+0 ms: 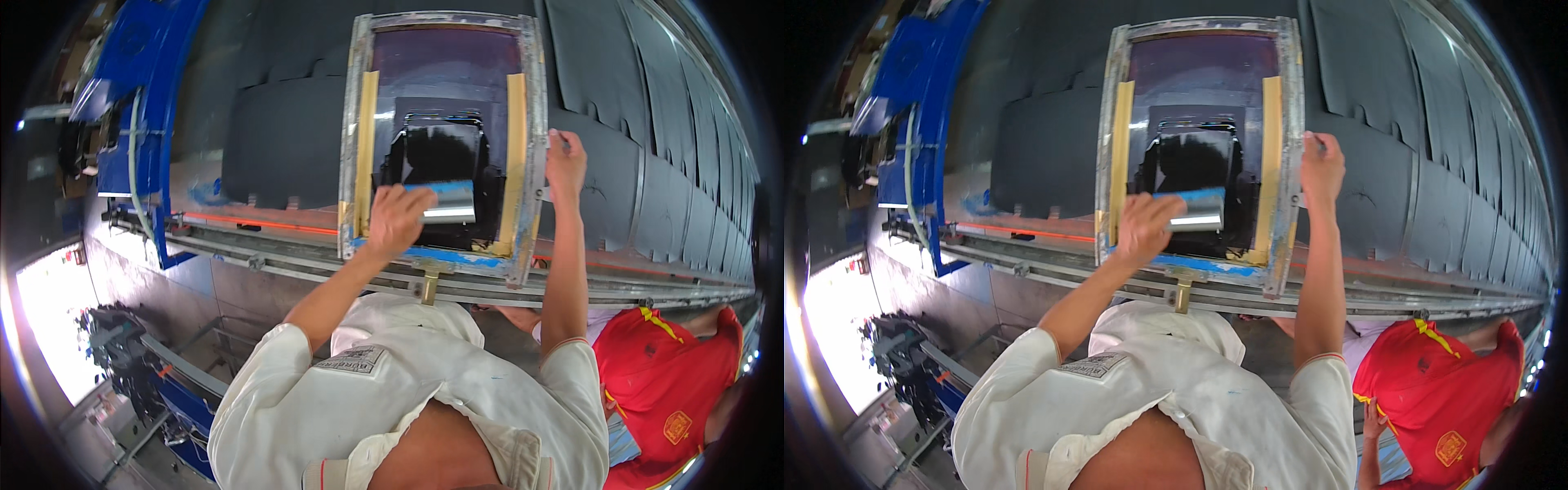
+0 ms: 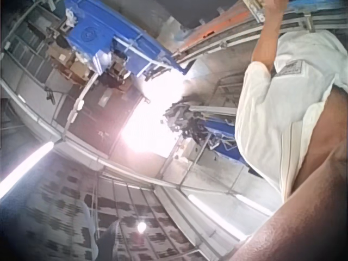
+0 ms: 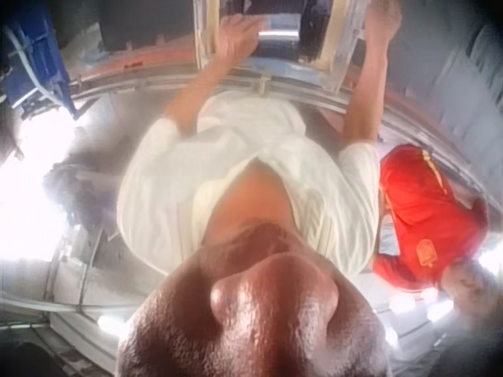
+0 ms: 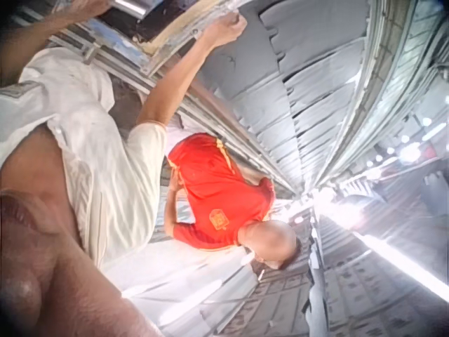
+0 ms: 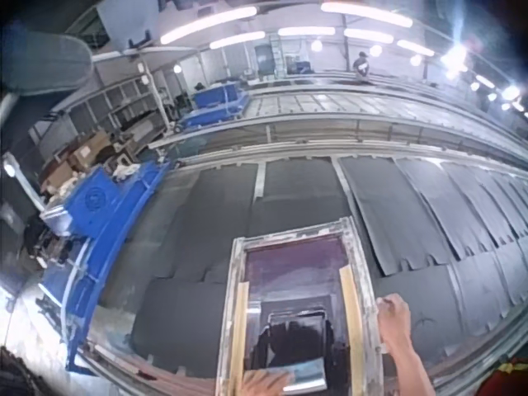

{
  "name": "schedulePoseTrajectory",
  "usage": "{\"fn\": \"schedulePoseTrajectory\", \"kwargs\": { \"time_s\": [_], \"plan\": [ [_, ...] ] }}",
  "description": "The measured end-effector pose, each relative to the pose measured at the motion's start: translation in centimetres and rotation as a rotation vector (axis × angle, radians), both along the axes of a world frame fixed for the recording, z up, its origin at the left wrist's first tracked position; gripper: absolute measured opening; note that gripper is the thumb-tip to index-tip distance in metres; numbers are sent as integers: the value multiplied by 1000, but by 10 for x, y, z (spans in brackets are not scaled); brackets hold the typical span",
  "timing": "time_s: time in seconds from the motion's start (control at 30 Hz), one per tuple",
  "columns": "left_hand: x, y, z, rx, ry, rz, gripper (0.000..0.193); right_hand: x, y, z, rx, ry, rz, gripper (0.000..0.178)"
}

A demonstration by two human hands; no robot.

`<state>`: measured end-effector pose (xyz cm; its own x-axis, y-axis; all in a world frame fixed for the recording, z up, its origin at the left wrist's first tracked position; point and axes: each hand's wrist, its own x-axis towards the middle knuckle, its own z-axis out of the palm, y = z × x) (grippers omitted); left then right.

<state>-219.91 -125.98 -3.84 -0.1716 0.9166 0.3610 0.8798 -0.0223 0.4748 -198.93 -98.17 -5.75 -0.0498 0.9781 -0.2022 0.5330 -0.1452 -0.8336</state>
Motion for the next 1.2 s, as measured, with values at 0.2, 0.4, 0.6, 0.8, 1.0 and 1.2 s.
{"fn": "schedulePoseTrajectory", "kwargs": {
  "time_s": [0.2, 0.4, 0.6, 0.8, 1.0, 1.2],
  "plan": [
    [-71, -62, 19, -65, 28, 63, 41, -80, -57, -5, -9, 152, -7, 28],
    [-227, -147, 16, -145, 84, 121, 29, -231, -158, -35, 26, 288, 64, 24],
    [-296, -169, 26, -203, 14, 81, 21, -288, -185, -22, 43, 178, 41, 31],
    [-311, -169, 21, -294, 33, 54, 18, -301, -192, -19, 56, 33, 1, 30],
    [-329, -152, 18, -460, -17, -119, 20, -297, -185, -26, 0, -163, 131, 34],
    [-385, -60, 24, -525, 34, -99, 27, -356, -177, 47, 189, -20, 674, 42]
  ]
}}
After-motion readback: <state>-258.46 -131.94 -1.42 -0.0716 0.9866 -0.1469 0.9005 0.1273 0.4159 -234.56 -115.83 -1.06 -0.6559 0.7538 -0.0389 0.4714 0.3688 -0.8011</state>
